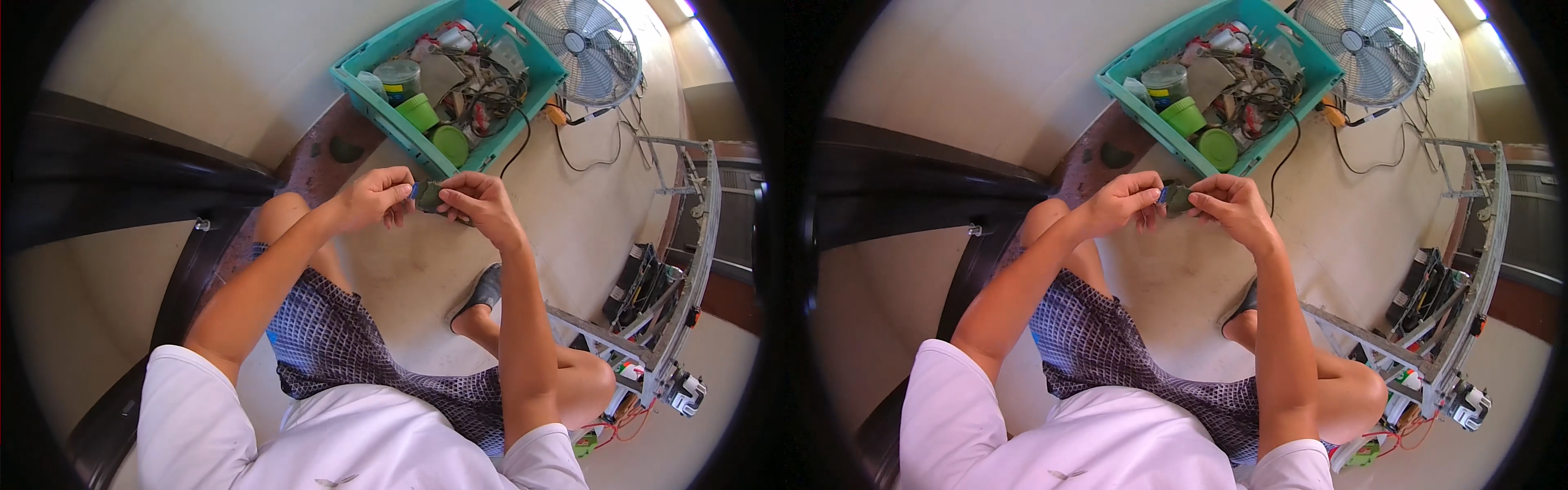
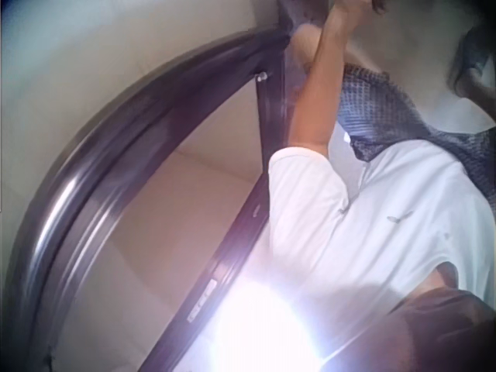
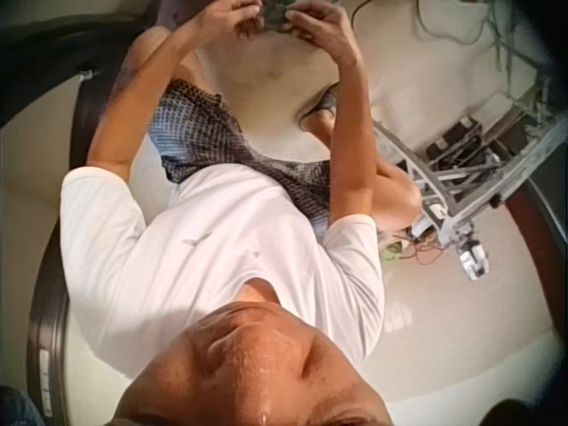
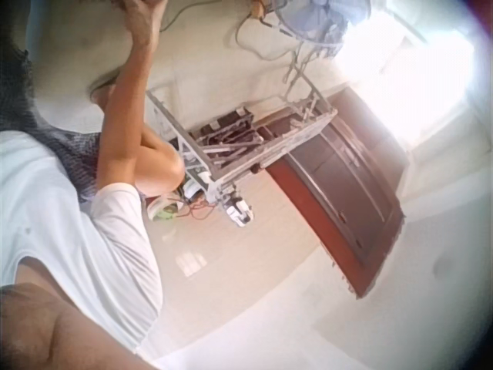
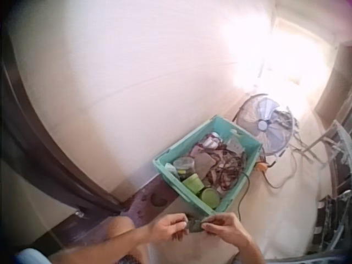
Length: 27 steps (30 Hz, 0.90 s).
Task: The person measures a door frame with a tape measure, then picks up an angle grinder from a crate and installs a grinding disc onto the tool.
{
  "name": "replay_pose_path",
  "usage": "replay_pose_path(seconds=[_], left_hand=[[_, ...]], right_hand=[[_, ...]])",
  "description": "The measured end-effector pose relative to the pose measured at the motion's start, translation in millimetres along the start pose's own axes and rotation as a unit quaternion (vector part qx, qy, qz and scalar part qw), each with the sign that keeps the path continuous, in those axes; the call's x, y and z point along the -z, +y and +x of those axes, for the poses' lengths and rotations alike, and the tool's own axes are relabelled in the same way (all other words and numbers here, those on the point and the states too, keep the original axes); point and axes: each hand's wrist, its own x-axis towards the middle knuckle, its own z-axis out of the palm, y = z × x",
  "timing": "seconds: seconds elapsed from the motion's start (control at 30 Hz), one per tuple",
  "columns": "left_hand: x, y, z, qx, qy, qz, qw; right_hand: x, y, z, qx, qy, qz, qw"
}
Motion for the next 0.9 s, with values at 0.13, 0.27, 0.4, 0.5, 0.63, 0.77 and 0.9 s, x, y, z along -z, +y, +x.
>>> replay_pose_path(seconds=[0.13, 0.27, 0.4, 0.5, 0.63, 0.77, 0.9], left_hand=[[-12.9, 29.6, -32.6, -0.036, 0.057, 0.01, 0.998], [-28.6, 52.4, -51.8, -0.045, 0.085, 0.009, 0.995], [-44.2, 63.2, -61.6, -0.083, 0.087, -0.034, 0.992], [-44.3, 60.4, -64.8, -0.08, 0.104, -0.019, 0.991], [-45.4, 57.5, -70.1, -0.088, 0.115, -0.022, 0.989], [-52.6, 57.3, -73.6, -0.11, 0.164, -0.017, 0.98], [-63.6, 55.5, -72.1, -0.125, 0.24, 0.007, 0.963]], right_hand=[[-19.6, -31.9, -10.6, 0.043, -0.017, -0.056, 0.997], [-25.6, -65.8, -25.8, 0.084, -0.014, -0.074, 0.994], [-29.7, -72.4, -30.7, 0.081, 0.003, -0.108, 0.991], [-31.0, -72.5, -30.6, 0.081, -0.004, -0.083, 0.993], [-31.8, -67.8, -27.1, 0.075, 0.024, -0.056, 0.995], [-45.2, -62.2, -28.9, 0.045, -0.024, -0.017, 0.999], [-59.5, -45.1, -28.1, 0.088, -0.023, -0.07, 0.993]])
